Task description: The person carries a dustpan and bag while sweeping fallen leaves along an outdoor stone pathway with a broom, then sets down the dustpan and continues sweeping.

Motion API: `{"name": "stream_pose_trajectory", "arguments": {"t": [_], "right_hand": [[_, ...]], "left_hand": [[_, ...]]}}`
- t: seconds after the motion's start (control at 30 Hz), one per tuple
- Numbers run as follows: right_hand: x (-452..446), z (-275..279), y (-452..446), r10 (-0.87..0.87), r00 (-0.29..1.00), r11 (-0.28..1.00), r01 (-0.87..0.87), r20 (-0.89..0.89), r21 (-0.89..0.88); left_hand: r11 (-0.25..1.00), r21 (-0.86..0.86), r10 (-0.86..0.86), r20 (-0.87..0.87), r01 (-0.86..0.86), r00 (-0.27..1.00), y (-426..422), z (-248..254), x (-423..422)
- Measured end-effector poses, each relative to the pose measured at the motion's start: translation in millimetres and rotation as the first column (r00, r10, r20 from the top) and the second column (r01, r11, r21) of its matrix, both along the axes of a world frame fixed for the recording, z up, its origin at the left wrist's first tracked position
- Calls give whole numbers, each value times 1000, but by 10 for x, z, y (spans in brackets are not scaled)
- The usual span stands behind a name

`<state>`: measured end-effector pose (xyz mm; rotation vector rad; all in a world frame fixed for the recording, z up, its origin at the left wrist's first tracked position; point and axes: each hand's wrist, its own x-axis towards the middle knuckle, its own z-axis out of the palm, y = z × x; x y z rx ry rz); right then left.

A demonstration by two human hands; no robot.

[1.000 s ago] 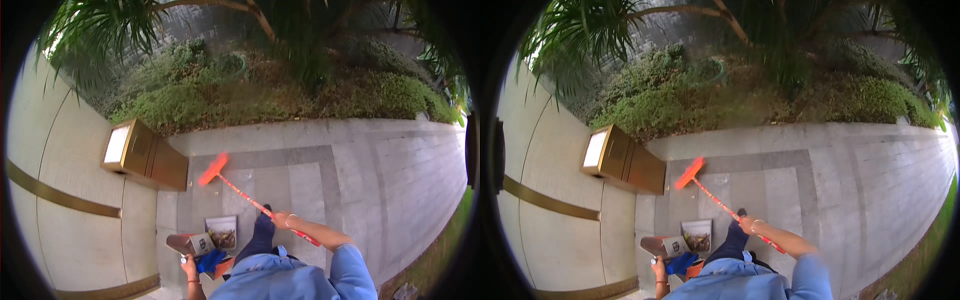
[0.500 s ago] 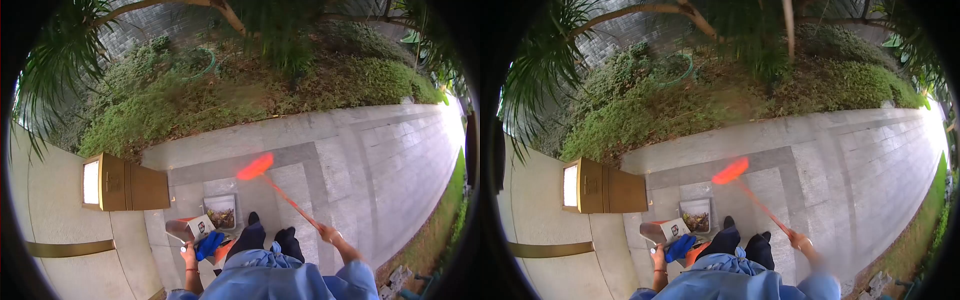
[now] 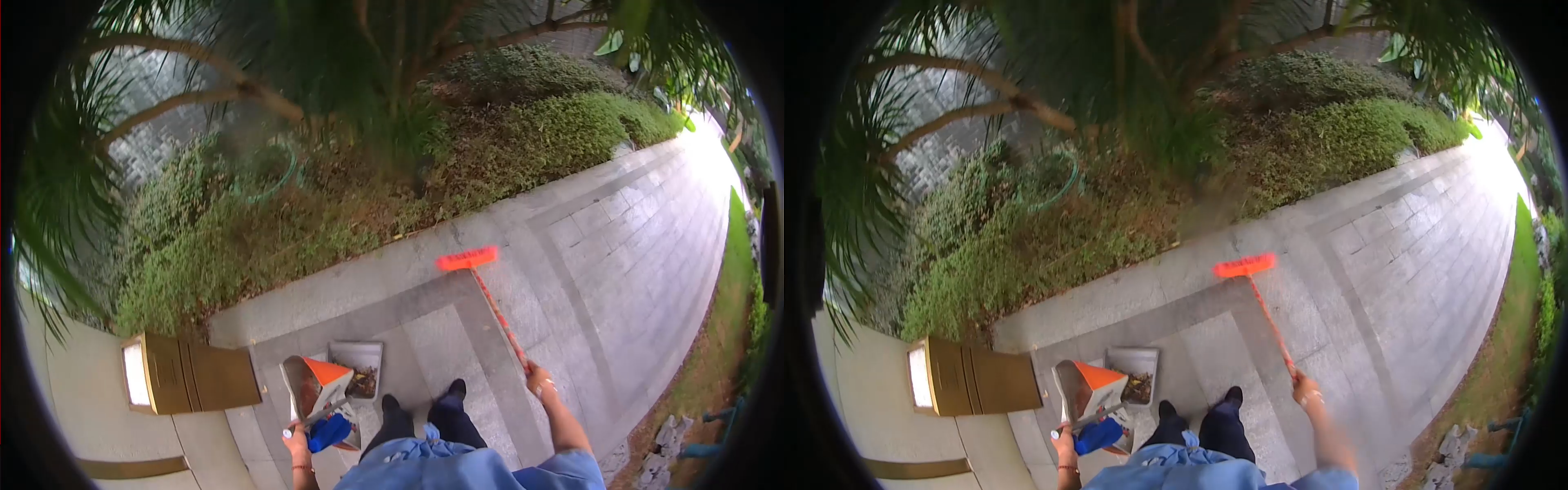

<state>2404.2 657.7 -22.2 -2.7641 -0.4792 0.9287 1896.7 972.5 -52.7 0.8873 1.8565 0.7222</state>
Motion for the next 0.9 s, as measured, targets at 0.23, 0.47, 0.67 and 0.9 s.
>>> {"name": "stream_pose_trajectory", "arguments": {"t": [0.23, 0.47, 0.67, 0.9], "right_hand": [[390, -820, 1365, 226, 973, 969, -220, -54, 109], [102, -402, 1486, 472, 863, 874, -433, -179, 220], [-56, -180, 563, 369, 915, 928, -353, -160, 120], [-1260, 89, -1209, -126, 992, 992, 126, 4, -10]], "left_hand": [[983, 26, -180, 14, 179, 984, -166, 425, 335], [973, -39, -229, -81, 226, 970, -119, 396, 636], [934, -53, -356, -59, 353, 933, -21, 236, 608], [816, -14, -578, -28, 578, 815, 48, 55, 805]]}}
